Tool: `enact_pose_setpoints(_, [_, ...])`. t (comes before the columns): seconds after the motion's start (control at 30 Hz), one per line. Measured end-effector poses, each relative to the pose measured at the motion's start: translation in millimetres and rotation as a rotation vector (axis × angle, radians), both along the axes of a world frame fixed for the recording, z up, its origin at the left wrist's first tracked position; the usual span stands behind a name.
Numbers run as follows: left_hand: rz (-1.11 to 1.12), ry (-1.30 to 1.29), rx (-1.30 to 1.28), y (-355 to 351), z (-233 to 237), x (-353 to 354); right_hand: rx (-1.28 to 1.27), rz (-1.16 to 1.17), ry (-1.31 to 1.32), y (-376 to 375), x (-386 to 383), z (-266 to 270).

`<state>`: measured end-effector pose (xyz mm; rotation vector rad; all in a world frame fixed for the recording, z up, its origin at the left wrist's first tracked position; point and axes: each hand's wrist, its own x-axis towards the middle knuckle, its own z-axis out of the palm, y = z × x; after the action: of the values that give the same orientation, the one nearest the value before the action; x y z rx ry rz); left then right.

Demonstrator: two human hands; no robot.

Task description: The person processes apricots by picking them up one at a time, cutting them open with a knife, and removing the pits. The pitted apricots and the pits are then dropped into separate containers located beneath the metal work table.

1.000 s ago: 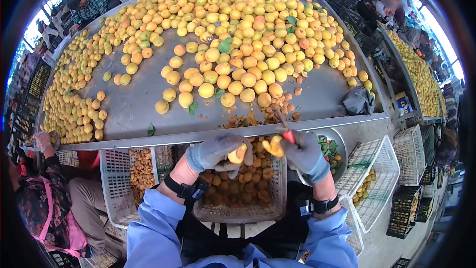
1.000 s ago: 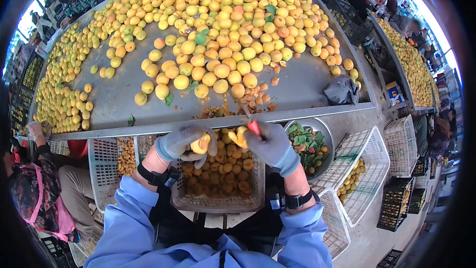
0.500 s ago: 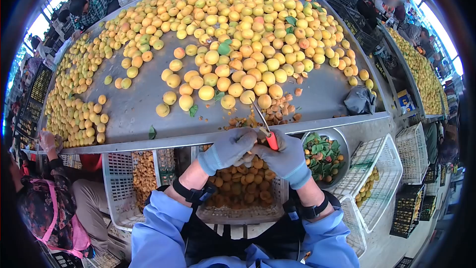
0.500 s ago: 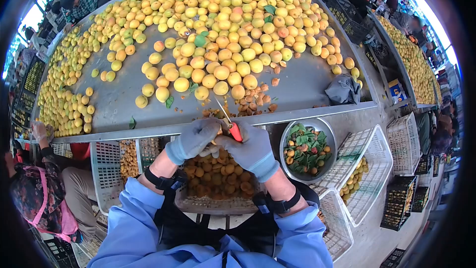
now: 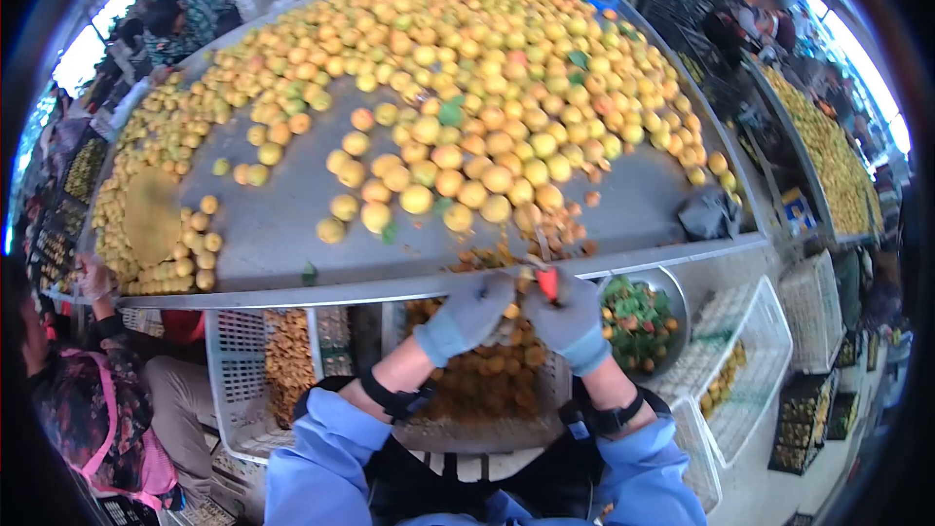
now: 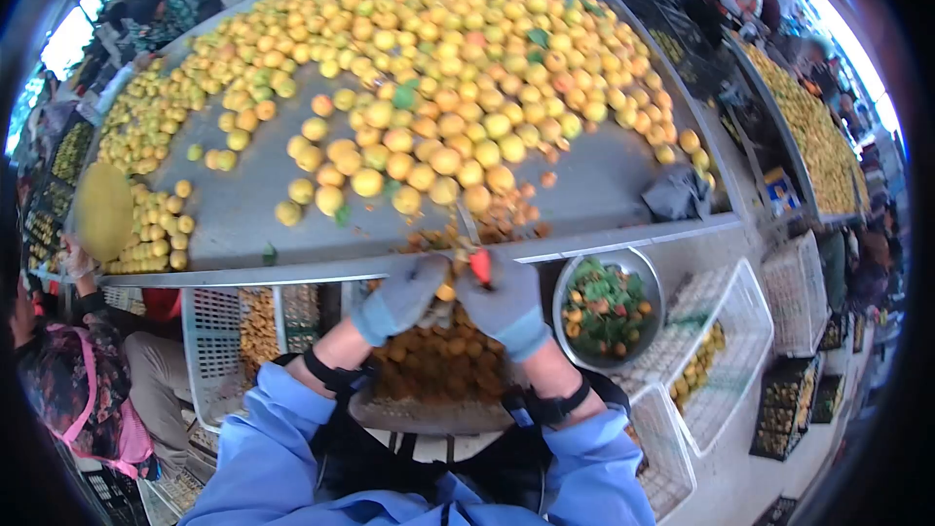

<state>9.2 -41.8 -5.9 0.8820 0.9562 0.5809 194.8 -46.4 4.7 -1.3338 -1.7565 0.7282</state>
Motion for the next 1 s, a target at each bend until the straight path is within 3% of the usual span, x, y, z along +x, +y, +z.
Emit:
enact_pose_setpoints(0.03, [0.068,0.124,0.407,6,-42,6,0.014,-0.051,-0.036,4,4,1])
enact_pose_setpoints(0.07, [0.041,0.049,0.274,1,-7,6,0.036,-0.078,-0.052,10,7,1])
enact_pose_setpoints(0.1, [0.175,-0.022,0.647,1,-30,16,0.059,-0.191,-0.082,17,3,1])
enact_pose_setpoints(0.13, [0.005,-0.078,0.299,-2,7,9,0.115,-0.195,-0.134,33,19,-25])
enact_pose_setpoints(0.17, [-0.048,-0.041,0.435,-1,3,8,0.069,-0.271,-0.077,38,15,-20])
enact_pose_setpoints(0.2, [-0.202,0.027,0.395,2,-7,8,0.076,-0.320,-0.212,48,19,-25])
enact_pose_setpoints(0.23, [-0.198,-0.031,0.315,-5,28,2,0.095,-0.371,-0.239,55,14,-23])
enact_pose_setpoints(0.27, [-0.259,0.064,0.303,-4,1,7,0.112,-0.346,-0.230,61,10,-24])
enact_pose_setpoints(0.37, [-0.373,0.270,0.446,-9,-5,0,0.042,-0.368,-0.420,64,9,-27])
enact_pose_setpoints(0.43, [-0.486,0.722,0.647,-10,-18,-3,0.042,-0.353,-0.409,61,7,-24])
enact_pose_setpoints(0.57, [-0.441,0.896,0.567,-12,-44,-12,0.062,-0.318,-0.288,52,5,-19])
enact_pose_setpoints(0.63, [-0.258,1.069,0.615,-10,-70,-11,0.055,-0.306,-0.214,52,11,-25])
enact_pose_setpoints(0.8, [-0.112,1.172,0.689,-6,-113,-5,0.062,-0.290,-0.142,52,23,-26])
enact_pose_setpoints(0.87, [-0.084,1.188,0.721,-5,-123,-7,0.113,-0.246,0.020,51,31,-32])
enact_pose_setpoints(0.93, [-0.304,1.076,0.752,-6,-118,-9,0.006,-0.251,0.210,50,36,-36])
enact_pose_setpoints(0.97, [-0.434,1.004,0.655,-5,-100,-10,-0.154,-0.222,0.435,43,34,-23])
enact_pose_setpoints(1.0, [-0.579,0.933,0.556,-5,-81,-11,-0.103,-0.291,0.401,43,33,-20])
